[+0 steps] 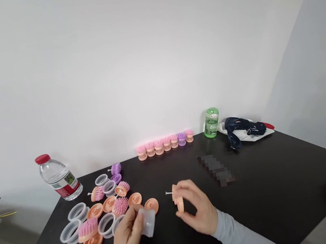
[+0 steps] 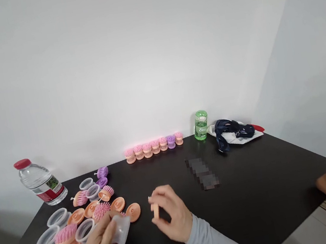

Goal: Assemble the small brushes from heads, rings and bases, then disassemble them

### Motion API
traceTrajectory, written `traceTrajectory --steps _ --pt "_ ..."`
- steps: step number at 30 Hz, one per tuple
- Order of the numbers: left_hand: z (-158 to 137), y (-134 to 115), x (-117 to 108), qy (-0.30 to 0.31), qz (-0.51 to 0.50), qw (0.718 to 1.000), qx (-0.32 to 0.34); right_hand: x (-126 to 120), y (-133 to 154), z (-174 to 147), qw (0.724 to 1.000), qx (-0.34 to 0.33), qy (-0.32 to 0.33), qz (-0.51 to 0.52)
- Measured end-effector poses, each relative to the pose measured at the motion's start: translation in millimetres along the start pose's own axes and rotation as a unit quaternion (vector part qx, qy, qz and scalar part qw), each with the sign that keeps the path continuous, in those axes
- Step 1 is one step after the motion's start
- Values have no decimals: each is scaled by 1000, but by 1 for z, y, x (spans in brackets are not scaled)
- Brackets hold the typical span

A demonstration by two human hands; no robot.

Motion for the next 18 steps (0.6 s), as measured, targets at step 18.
traceTrajectory --steps 18 --pt "2 9 6 25 489 834 254 3 -90 -32 954 291 33 65"
Point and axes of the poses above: each hand's wrist, its own z-axis towards the middle knuckle, its own x-axis out of the palm, y = z × x, the point moved 3 cm from there along z, towards the middle knuckle, and after that the axes turned 13 degrees about -x, right-handed, at the moved point
